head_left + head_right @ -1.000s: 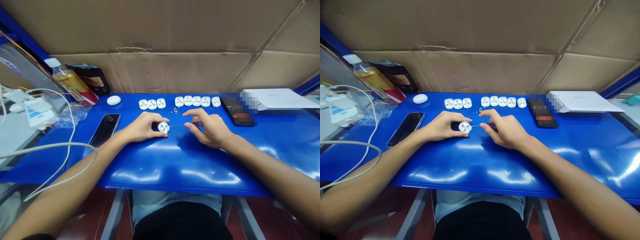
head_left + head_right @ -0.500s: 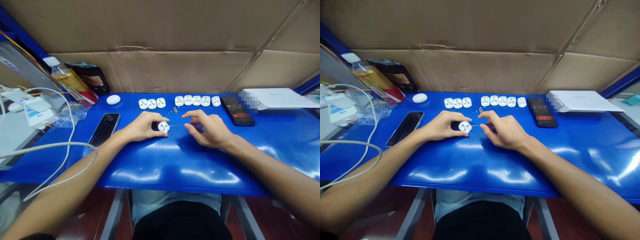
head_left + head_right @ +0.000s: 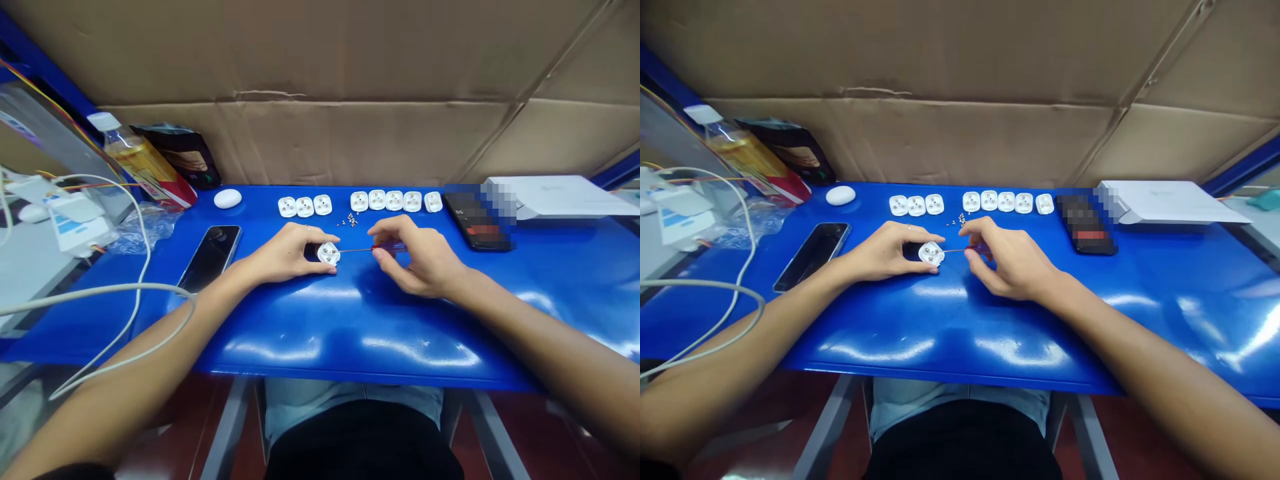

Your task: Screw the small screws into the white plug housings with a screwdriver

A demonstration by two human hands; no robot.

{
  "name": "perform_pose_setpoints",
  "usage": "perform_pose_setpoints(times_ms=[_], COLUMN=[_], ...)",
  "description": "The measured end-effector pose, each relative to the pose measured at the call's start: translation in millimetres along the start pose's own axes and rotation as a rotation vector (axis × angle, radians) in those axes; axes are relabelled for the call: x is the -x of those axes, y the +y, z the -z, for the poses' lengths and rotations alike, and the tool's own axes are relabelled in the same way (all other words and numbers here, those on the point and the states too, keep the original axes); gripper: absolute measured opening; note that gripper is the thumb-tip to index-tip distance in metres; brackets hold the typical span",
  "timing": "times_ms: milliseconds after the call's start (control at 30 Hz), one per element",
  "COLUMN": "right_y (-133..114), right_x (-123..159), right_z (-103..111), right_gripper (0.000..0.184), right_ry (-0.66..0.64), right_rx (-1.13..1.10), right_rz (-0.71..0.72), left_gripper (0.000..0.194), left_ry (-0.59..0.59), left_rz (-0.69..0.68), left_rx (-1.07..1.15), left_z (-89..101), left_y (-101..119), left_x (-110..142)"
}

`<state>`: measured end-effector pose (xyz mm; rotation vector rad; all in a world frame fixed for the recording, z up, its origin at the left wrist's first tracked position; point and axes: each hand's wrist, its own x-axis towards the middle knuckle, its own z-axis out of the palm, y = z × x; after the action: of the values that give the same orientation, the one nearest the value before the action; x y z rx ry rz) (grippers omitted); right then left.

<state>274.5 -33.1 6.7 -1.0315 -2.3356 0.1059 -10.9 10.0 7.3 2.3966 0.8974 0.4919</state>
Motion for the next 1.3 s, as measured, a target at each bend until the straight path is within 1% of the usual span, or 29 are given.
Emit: perform_pose_setpoints(times_ms=[167,333,467,500,633,800,967,1067,1133,1300], right_y=[-1.5,-1.2,-1.7,-1.8,-1.1,-0.4,-2.3,-3.3,-3.9,-4.8], right_x=[-0.5,0.7,1.0,1.1,1.6,1.9,2.2,2.9,2.8,0.0], right_z=[1.7,0.8,0.6,1.1,2.1,0.2,-0.9,-3.6,-4.4,-0.5], right_gripper=[0.031,0.036,0.029,0.029,0.032,0.027,0.029,0.02,0.019,0.023], right_ry=[-0.034,-0.019,-0.014,-0.015,-0.027,-0.036,0.001,0.038,0.063,0.028], right_rx=[0.087,-0.016,0.07,0.067,-0.036,0.038,-0.07,-0.001,0.01,-0.117], right_rz=[-0.048,0.008,-0.08,-0.079,0.004,-0.095,-0.028,-0.105,-0.126,-0.011], left_gripper=[0.057,0.052,0.054,0.055,0.054,0.054,0.055,0.056,0.056,0.055], left_ry=[0.001,-0.001,-0.003,-0.006,-0.008,-0.008,0.0,0.003,0.001,0.004], left_rz=[0.014,0.006,0.004,0.006,-0.002,0.009,-0.001,-0.012,-0.013,-0.005], left_rx=[0.015,0.02,0.002,0.002,0.007,0.002,-0.015,-0.014,-0.009,-0.003], left_z=[-0.7,-0.9,-0.9,-0.9,-0.9,-0.7,-1.4,-1.7,-1.9,-2.5], left_y=[-0.3,-0.7,-1.4,-1.4,-0.7,-0.4,-1.3,-2.0,-2.6,-3.8], left_x=[0.0,0.5,0.5,0.5,0.4,0.2,-0.1,0.1,0.3,0.4])
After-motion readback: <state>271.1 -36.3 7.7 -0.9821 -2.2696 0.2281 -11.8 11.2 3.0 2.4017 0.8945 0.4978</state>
